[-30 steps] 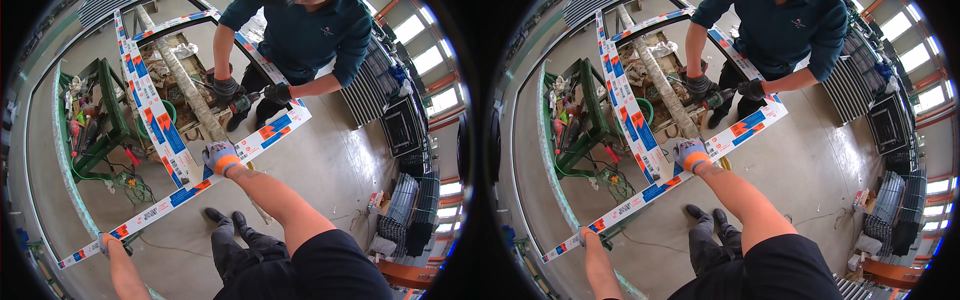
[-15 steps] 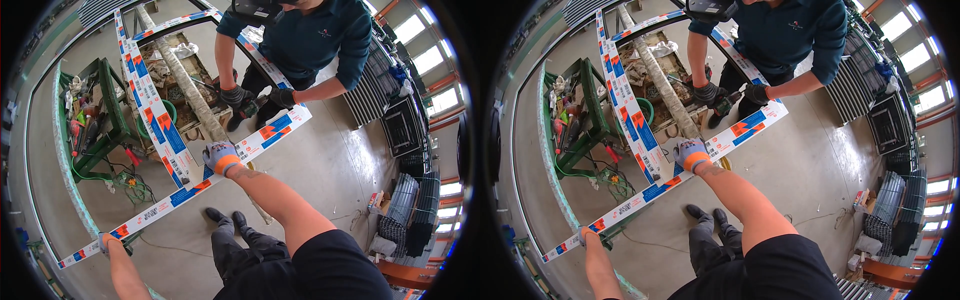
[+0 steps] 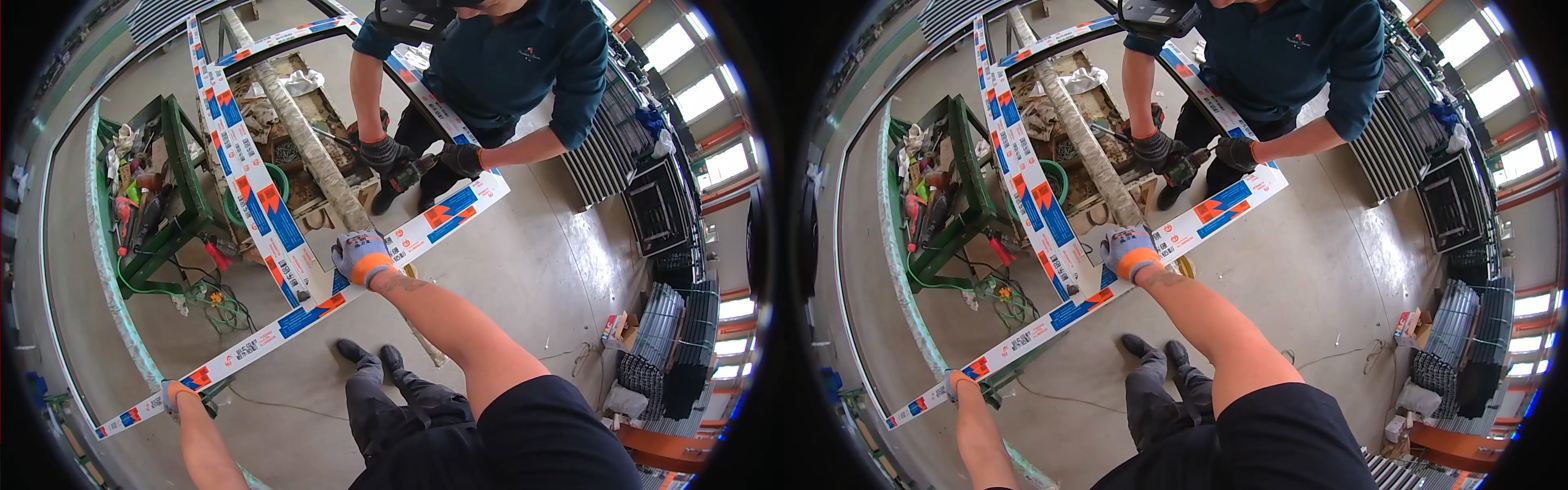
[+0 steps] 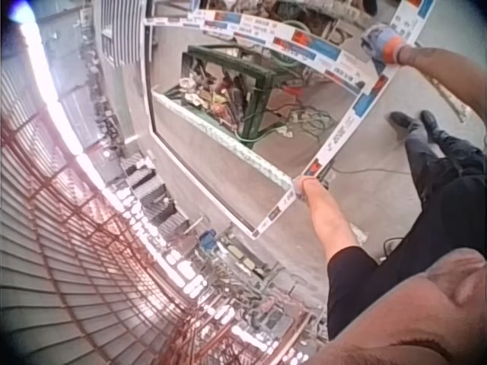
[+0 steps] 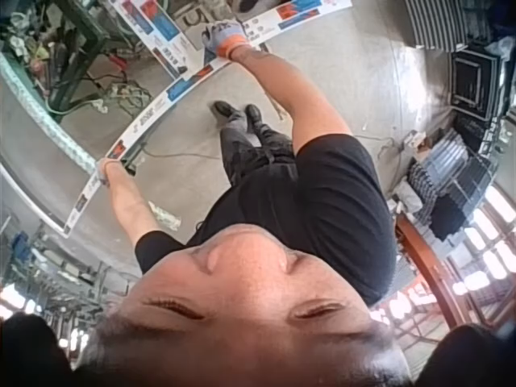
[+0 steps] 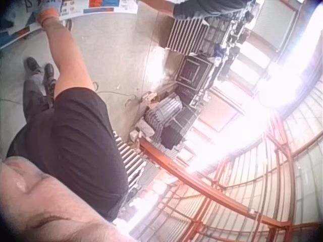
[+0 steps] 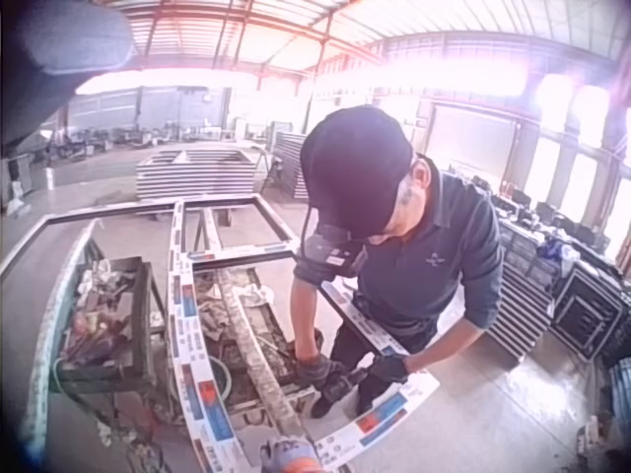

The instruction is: Assembling window frames by applying sealant and using a power drill to secure metal components.

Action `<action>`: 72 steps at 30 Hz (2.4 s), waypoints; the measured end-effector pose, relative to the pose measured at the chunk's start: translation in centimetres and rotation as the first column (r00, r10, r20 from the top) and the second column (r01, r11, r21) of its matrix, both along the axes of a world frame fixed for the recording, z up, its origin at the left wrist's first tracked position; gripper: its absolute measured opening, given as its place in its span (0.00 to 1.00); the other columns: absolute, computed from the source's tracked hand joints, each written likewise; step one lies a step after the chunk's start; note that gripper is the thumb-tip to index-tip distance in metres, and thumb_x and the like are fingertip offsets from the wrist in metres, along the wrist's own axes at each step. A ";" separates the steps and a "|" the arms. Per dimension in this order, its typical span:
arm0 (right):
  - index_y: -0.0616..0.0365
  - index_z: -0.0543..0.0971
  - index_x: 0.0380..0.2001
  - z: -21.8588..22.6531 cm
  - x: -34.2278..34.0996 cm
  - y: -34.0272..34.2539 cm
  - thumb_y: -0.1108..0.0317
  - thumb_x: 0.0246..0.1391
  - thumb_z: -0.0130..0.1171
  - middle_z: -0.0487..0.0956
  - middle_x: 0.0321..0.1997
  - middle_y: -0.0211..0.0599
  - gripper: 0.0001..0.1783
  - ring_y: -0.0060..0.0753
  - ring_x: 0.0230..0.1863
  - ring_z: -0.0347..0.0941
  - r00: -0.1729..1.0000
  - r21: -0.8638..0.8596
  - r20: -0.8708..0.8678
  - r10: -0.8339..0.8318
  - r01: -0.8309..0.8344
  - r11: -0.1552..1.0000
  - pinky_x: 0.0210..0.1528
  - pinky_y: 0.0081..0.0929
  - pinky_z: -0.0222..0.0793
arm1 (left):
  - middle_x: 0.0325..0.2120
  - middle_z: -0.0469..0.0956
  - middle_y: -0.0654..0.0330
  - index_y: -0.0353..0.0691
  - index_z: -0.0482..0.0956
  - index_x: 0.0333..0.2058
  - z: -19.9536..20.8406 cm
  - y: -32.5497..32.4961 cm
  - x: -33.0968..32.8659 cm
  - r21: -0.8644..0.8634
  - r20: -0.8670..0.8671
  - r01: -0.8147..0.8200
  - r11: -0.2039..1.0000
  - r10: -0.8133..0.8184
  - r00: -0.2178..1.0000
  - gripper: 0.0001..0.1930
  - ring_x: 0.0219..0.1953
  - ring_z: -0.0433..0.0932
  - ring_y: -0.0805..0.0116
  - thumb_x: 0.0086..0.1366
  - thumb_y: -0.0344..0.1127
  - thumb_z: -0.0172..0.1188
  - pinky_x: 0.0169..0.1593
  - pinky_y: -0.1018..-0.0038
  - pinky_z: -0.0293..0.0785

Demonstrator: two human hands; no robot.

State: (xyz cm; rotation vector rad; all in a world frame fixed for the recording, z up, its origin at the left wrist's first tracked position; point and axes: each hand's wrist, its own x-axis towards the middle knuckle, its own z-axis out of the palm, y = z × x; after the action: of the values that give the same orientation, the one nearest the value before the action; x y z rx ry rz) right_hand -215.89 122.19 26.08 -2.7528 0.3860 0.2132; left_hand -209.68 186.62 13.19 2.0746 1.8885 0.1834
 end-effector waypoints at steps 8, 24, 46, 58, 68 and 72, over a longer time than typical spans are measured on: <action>0.55 0.81 0.37 0.4 0.3 0.6 0.53 0.60 0.49 0.83 0.40 0.46 0.19 0.48 0.46 0.78 1.000 0.013 -0.003 0.025 -0.025 1.000 0.51 0.41 0.69 | 0.47 0.80 0.55 0.41 0.78 0.47 -0.6 2.5 -0.2 -0.019 -0.099 0.058 0.998 -0.060 0.993 0.20 0.44 0.82 0.62 0.66 0.47 0.50 0.43 0.65 0.77; 0.55 0.81 0.37 0.3 0.6 1.0 0.52 0.60 0.49 0.83 0.40 0.46 0.19 0.48 0.46 0.78 0.999 0.010 -0.014 0.036 -0.035 0.999 0.52 0.40 0.69 | 0.47 0.80 0.55 0.42 0.78 0.48 -0.6 4.0 -0.6 -0.039 -0.115 0.090 0.995 -0.094 0.989 0.20 0.43 0.81 0.65 0.67 0.48 0.47 0.43 0.67 0.77; 0.55 0.81 0.36 0.0 0.0 0.0 0.51 0.60 0.49 0.83 0.39 0.46 0.20 0.48 0.44 0.79 1.000 -0.025 -0.002 0.024 -0.024 0.999 0.51 0.40 0.70 | 0.45 0.80 0.53 0.38 0.80 0.47 0.9 -0.9 -0.5 -0.028 -0.059 0.030 0.999 -0.032 0.998 0.25 0.42 0.82 0.59 0.61 0.53 0.54 0.43 0.61 0.77; 0.55 0.81 0.37 0.3 0.4 0.6 0.52 0.60 0.49 0.83 0.40 0.47 0.19 0.49 0.45 0.78 1.000 0.008 0.002 0.027 -0.027 1.000 0.52 0.40 0.69 | 0.47 0.79 0.52 0.40 0.78 0.50 -2.4 4.9 -0.2 -0.024 -0.226 0.185 0.982 -0.185 0.956 0.23 0.44 0.82 0.58 0.67 0.49 0.47 0.44 0.62 0.77; 0.55 0.82 0.37 0.5 0.1 0.2 0.53 0.60 0.49 0.83 0.41 0.47 0.19 0.48 0.46 0.78 1.000 0.011 0.004 0.020 -0.020 1.000 0.52 0.41 0.68 | 0.44 0.81 0.50 0.39 0.79 0.49 -2.0 4.3 1.2 -0.166 -0.841 0.704 0.690 -0.472 0.264 0.16 0.43 0.82 0.55 0.70 0.33 0.44 0.40 0.56 0.79; 0.54 0.81 0.37 0.0 0.2 0.3 0.52 0.59 0.50 0.83 0.40 0.45 0.18 0.47 0.46 0.78 1.000 0.006 0.005 0.011 -0.011 1.000 0.52 0.39 0.69 | 0.45 0.80 0.51 0.41 0.78 0.48 -2.0 4.3 0.8 -0.067 -0.696 0.550 0.833 -0.434 0.573 0.16 0.43 0.82 0.57 0.71 0.36 0.43 0.41 0.59 0.79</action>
State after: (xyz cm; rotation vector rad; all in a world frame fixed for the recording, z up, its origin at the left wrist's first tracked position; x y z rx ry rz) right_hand -215.70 122.48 26.07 -2.7496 0.3683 0.2093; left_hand -208.90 190.93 11.21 2.9836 1.5130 -0.7092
